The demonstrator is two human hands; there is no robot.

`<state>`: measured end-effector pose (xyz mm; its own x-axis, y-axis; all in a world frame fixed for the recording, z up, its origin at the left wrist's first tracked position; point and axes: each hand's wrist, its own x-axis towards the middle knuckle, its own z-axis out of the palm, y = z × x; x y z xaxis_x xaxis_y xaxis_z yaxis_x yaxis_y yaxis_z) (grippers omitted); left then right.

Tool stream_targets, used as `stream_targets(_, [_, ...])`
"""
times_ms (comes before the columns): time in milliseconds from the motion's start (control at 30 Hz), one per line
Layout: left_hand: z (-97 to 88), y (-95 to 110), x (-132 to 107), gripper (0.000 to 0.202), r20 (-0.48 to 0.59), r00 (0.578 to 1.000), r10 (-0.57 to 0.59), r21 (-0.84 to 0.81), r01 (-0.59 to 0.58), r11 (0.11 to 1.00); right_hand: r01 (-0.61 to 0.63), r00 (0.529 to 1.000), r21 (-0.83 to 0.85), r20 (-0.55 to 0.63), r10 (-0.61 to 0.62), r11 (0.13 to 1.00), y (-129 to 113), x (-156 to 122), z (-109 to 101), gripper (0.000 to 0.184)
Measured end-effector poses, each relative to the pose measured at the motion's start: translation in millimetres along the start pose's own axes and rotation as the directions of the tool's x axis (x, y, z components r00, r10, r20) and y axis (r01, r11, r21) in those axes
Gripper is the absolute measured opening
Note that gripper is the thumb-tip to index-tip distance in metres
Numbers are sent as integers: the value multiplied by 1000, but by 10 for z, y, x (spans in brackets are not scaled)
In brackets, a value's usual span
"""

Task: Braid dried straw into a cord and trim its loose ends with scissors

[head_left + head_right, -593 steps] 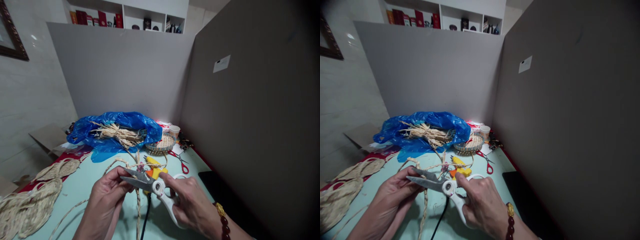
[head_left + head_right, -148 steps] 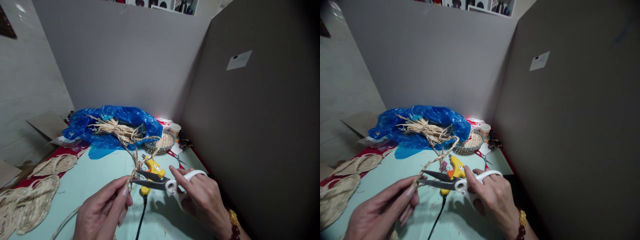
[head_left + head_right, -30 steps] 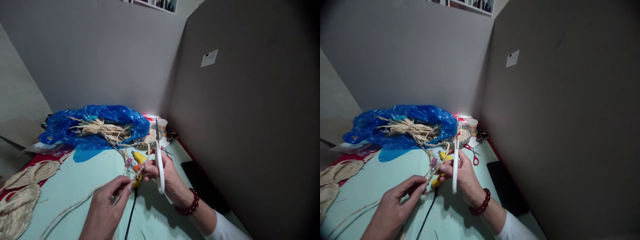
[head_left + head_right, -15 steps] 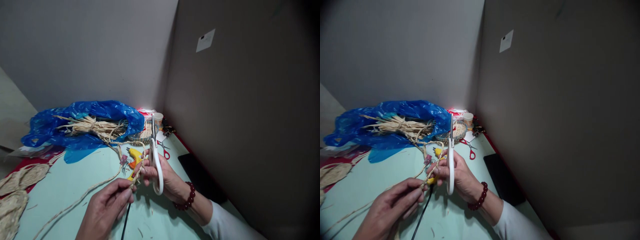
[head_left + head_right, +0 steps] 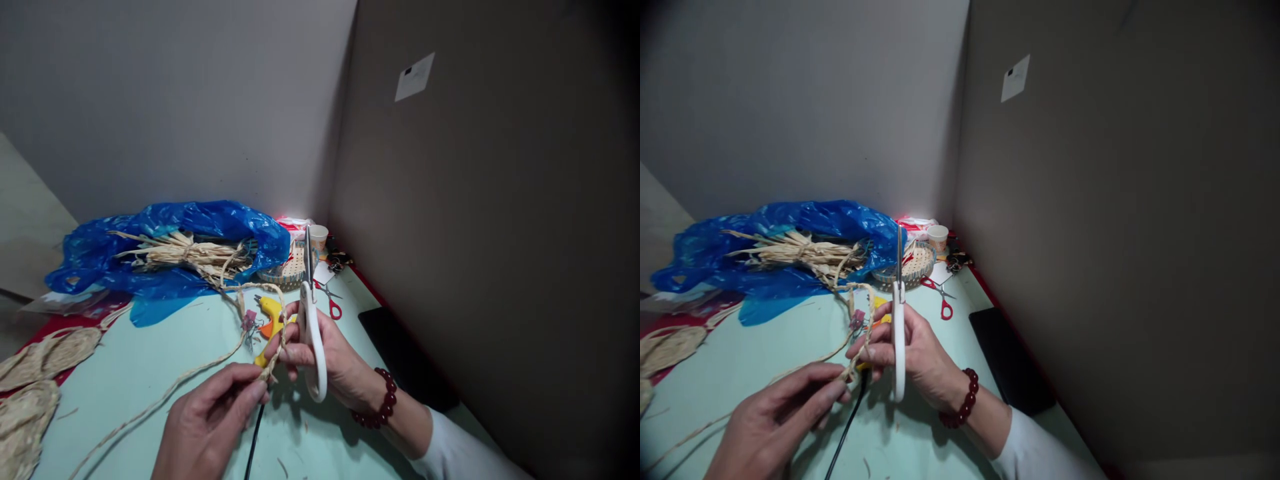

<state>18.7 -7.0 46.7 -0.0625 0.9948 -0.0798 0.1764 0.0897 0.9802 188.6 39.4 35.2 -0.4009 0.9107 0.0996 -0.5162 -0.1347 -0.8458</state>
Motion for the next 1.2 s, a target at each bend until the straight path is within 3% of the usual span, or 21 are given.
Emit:
stream_targets(167, [28, 30, -50, 14, -51, 983, 175, 144, -166, 976, -23, 1000, 4, -4, 23, 1000, -9, -17, 20, 52])
stream_targets(300, [5, 11, -30, 20, 31, 985, 171, 110, -174, 979, 1, 1000, -11, -28, -2, 1000, 9, -22, 30, 45])
stream_targets(467, [-8, -29, 57, 29, 172, 985, -30, -136, 53, 989, 6, 998, 33, -59, -4, 999, 52, -4, 25, 43])
stream_targets(567, [28, -58, 66, 26, 171, 979, -109, -206, 143, 968, 14, 995, 23, -100, -12, 1000, 77, 9, -2, 45])
stream_targets(633, [58, -71, 43, 30, 79, 995, -63, -148, 74, 986, 19, 989, -7, -143, -20, 1000, 79, 10, -16, 46])
stream_targets(733, [89, -87, -6, 16, -52, 984, 173, 73, -169, 983, 32, 981, -74, -188, -45, 997, 57, -1, -8, 49])
stream_targets(833, [84, -105, -38, 10, -57, 965, 257, 164, -245, 956, 37, 976, -128, -209, -63, 991, 35, -13, 22, 51])
stream_targets(967, [46, -111, -32, 21, 98, 979, 179, 95, -188, 977, 28, 976, -151, -208, -60, 988, 35, -9, 34, 49])
stream_targets(1067, [38, -94, -3, 25, 276, 960, 55, -70, -37, 997, 30, 979, -150, -195, -59, 988, 34, -2, 16, 47])
stream_targets(1200, [73, -86, 17, 23, 338, 941, -18, -223, 99, 970, 38, 983, -128, -171, -60, 991, 26, 8, 3, 47])
